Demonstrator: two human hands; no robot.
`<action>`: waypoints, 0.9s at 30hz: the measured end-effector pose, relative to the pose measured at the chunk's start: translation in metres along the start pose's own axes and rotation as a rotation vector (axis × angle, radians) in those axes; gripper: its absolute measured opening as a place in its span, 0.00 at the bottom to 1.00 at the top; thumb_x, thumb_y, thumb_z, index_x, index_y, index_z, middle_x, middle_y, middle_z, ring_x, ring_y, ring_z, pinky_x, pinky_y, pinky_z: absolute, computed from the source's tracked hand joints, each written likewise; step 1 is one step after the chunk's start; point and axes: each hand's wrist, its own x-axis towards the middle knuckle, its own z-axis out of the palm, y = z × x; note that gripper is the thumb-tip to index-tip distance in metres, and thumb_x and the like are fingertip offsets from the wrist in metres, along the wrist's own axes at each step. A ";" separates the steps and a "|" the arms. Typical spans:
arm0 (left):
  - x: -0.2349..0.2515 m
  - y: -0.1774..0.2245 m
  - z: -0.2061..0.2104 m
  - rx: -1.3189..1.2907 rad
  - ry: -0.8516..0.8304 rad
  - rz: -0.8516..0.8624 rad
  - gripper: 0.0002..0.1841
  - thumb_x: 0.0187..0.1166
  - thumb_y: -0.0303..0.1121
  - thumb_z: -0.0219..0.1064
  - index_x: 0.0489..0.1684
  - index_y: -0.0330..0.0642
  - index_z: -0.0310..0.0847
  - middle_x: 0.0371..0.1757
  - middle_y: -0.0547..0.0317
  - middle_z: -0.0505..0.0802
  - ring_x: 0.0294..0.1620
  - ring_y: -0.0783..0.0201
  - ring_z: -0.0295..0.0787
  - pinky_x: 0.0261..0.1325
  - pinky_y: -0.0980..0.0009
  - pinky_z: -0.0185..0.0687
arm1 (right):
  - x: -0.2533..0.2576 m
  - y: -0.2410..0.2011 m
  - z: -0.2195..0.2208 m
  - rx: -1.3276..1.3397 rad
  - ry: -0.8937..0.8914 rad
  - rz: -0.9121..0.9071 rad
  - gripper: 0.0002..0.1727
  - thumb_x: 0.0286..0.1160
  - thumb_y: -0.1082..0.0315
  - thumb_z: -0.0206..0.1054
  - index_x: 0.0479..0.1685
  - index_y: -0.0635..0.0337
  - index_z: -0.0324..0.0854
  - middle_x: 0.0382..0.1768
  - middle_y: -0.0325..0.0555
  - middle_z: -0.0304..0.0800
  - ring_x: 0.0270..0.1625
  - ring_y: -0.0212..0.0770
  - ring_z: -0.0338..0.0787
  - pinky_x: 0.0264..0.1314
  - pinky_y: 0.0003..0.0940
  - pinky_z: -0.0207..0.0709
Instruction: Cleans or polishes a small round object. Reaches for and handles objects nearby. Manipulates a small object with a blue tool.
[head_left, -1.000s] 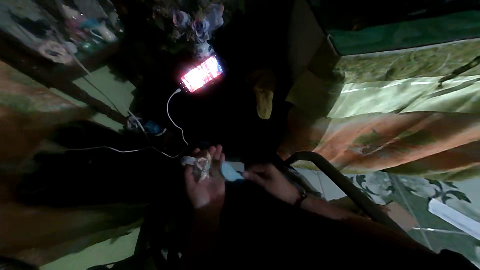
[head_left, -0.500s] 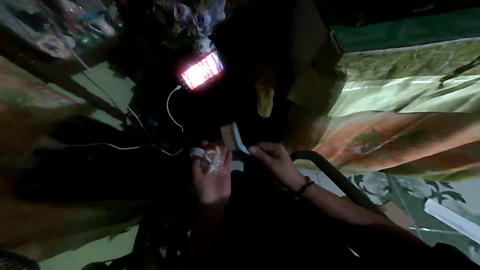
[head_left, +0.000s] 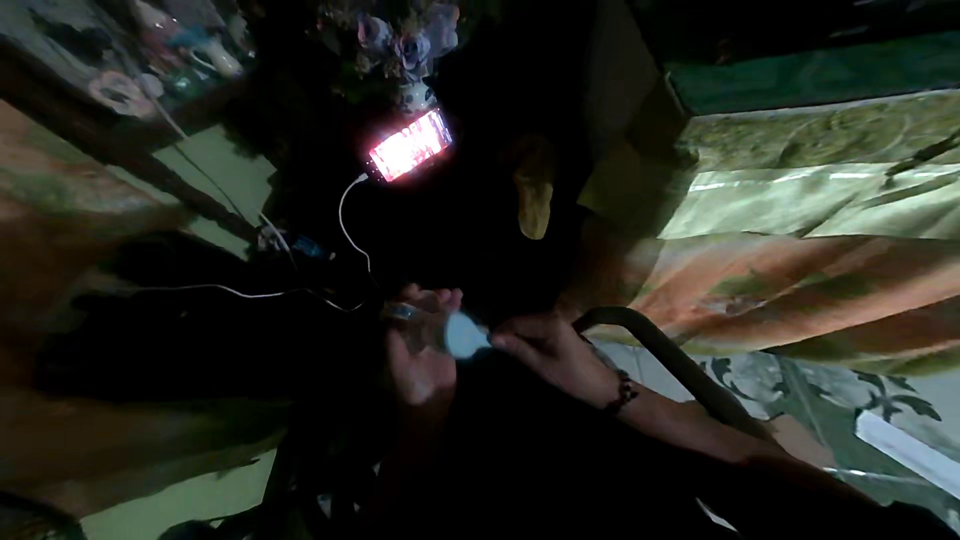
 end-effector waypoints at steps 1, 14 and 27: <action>0.000 0.003 -0.003 -0.004 0.026 -0.006 0.20 0.91 0.44 0.42 0.59 0.44 0.78 0.49 0.49 0.95 0.56 0.49 0.94 0.66 0.49 0.86 | -0.005 0.004 -0.002 -0.030 -0.027 0.001 0.19 0.85 0.54 0.65 0.37 0.60 0.91 0.31 0.38 0.91 0.34 0.24 0.86 0.41 0.24 0.81; -0.010 0.011 -0.018 0.085 0.040 0.035 0.17 0.89 0.44 0.48 0.61 0.47 0.79 0.50 0.51 0.95 0.54 0.50 0.95 0.61 0.51 0.89 | -0.011 0.008 0.001 -0.019 -0.074 0.004 0.19 0.83 0.52 0.67 0.35 0.58 0.92 0.32 0.38 0.93 0.35 0.25 0.88 0.43 0.27 0.83; -0.011 0.015 -0.014 0.049 0.063 0.002 0.16 0.88 0.42 0.52 0.59 0.45 0.81 0.49 0.51 0.95 0.53 0.50 0.94 0.60 0.51 0.89 | -0.008 0.006 0.004 0.056 -0.091 -0.029 0.18 0.83 0.55 0.67 0.34 0.60 0.91 0.31 0.37 0.92 0.35 0.25 0.87 0.43 0.26 0.83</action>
